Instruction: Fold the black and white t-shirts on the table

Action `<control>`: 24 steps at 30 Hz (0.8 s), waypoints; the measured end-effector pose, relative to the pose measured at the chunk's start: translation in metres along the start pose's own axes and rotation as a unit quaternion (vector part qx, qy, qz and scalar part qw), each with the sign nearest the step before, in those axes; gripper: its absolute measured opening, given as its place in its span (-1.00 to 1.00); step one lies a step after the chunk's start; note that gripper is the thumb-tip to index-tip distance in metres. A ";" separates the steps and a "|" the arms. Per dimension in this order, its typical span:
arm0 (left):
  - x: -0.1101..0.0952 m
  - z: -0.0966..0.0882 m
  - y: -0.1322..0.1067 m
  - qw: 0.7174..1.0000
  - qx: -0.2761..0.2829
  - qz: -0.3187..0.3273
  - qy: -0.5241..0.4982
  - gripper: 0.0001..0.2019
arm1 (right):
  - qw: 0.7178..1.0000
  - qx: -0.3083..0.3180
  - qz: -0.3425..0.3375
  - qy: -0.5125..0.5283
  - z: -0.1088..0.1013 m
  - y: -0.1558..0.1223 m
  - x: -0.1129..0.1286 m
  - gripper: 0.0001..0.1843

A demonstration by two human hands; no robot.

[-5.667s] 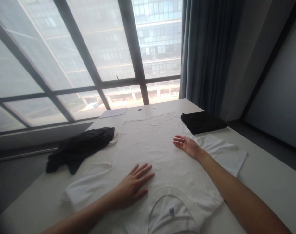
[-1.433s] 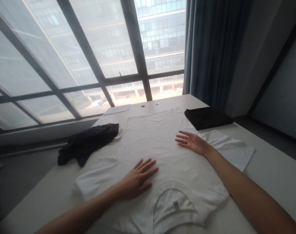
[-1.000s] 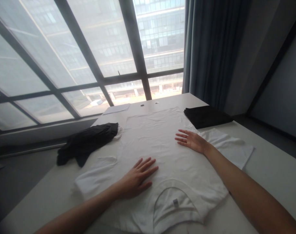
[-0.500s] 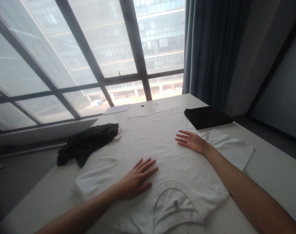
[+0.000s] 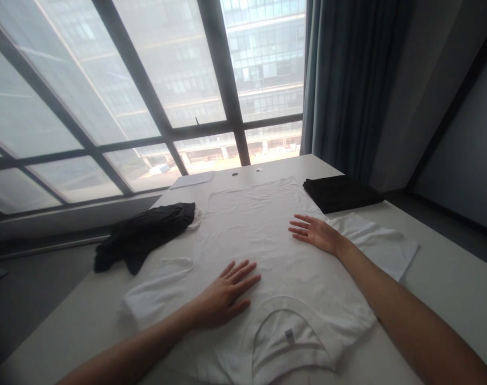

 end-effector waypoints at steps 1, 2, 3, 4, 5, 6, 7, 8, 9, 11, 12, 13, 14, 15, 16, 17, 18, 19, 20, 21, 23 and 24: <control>0.000 0.000 0.000 1.000 -0.002 0.000 -0.001 -0.41 | 1.000 0.002 0.000 0.002 -0.001 0.000 0.000 -0.60; 0.000 0.000 0.000 1.000 -0.002 0.000 -0.001 -0.41 | 1.000 0.003 0.000 0.004 -0.001 0.001 -0.001 -0.59; 0.000 0.000 0.000 1.000 -0.002 0.000 -0.001 -0.41 | 1.000 0.005 0.000 0.005 -0.002 0.001 -0.001 -0.59; 0.000 0.000 0.000 1.000 -0.001 0.000 -0.001 -0.41 | 1.000 0.006 0.001 0.005 -0.002 0.002 -0.001 -0.58; 0.000 0.001 0.000 1.000 -0.001 0.001 -0.001 -0.41 | 1.000 0.006 0.001 0.004 -0.002 0.002 -0.001 -0.58; 0.001 0.001 -0.001 1.000 -0.002 0.001 -0.001 -0.41 | 1.000 0.006 0.001 0.002 -0.003 0.002 -0.002 -0.59; 0.001 0.001 -0.001 1.000 -0.001 0.001 -0.001 -0.41 | 1.000 0.005 0.002 0.000 -0.003 0.002 -0.002 -0.60; 0.001 0.001 -0.001 1.000 0.000 0.000 -0.001 -0.41 | 1.000 0.007 0.001 -0.003 -0.003 0.002 -0.002 -0.61; 0.001 0.001 -0.001 1.000 0.001 -0.002 -0.001 -0.41 | 1.000 0.009 0.000 -0.006 -0.003 0.002 -0.002 -0.62; 0.001 0.001 -0.001 1.000 0.005 -0.003 -0.001 -0.41 | 1.000 0.015 -0.002 -0.012 -0.002 0.002 -0.001 -0.64; 0.001 0.001 -0.001 1.000 0.005 -0.002 -0.001 -0.41 | 1.000 0.016 -0.003 -0.013 -0.002 0.002 -0.001 -0.64; 0.001 0.001 -0.001 1.000 0.004 -0.002 -0.002 -0.41 | 1.000 0.016 -0.003 -0.014 -0.002 0.002 -0.001 -0.64; 0.001 0.001 -0.001 1.000 0.003 -0.001 -0.003 -0.41 | 1.000 0.014 -0.002 -0.012 -0.001 0.002 -0.001 -0.64; 0.001 0.001 -0.001 1.000 0.002 0.000 -0.004 -0.41 | 1.000 0.011 0.000 -0.011 -0.001 0.002 -0.001 -0.64; 0.001 0.001 -0.001 1.000 0.001 0.001 -0.004 -0.41 | 1.000 0.008 0.001 -0.009 -0.001 0.002 -0.002 -0.63; 0.001 0.001 -0.001 1.000 0.001 0.001 -0.004 -0.41 | 1.000 0.005 0.003 -0.008 -0.001 0.001 -0.002 -0.63; 0.001 0.001 -0.001 1.000 0.000 0.001 -0.003 -0.41 | 1.000 0.004 0.004 -0.007 -0.001 0.001 -0.002 -0.63; 0.001 0.002 -0.001 1.000 -0.001 0.000 -0.002 -0.41 | 1.000 0.003 0.005 -0.006 -0.001 0.001 -0.002 -0.64; 0.002 0.002 -0.001 1.000 -0.002 0.000 -0.001 -0.41 | 1.000 0.002 0.005 -0.006 0.000 0.001 -0.002 -0.64; 0.002 0.002 -0.001 1.000 -0.004 -0.001 0.000 -0.41 | 1.000 0.001 0.004 -0.006 0.000 0.001 -0.001 -0.64; 0.002 0.003 -0.001 1.000 -0.003 0.000 -0.001 -0.41 | 1.000 -0.002 0.004 -0.004 0.001 0.000 -0.001 -0.63; 0.002 0.003 -0.001 1.000 -0.002 0.000 -0.002 -0.41 | 1.000 -0.003 0.005 -0.003 0.001 0.000 -0.001 -0.62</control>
Point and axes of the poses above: each hand's wrist, its own y-axis towards the middle knuckle, its own z-axis out of the palm, x = y × z, the point moved 6 cm from there along y, towards the middle knuckle, and after that the axes turned 4 degrees about y, right-handed, at the moved point
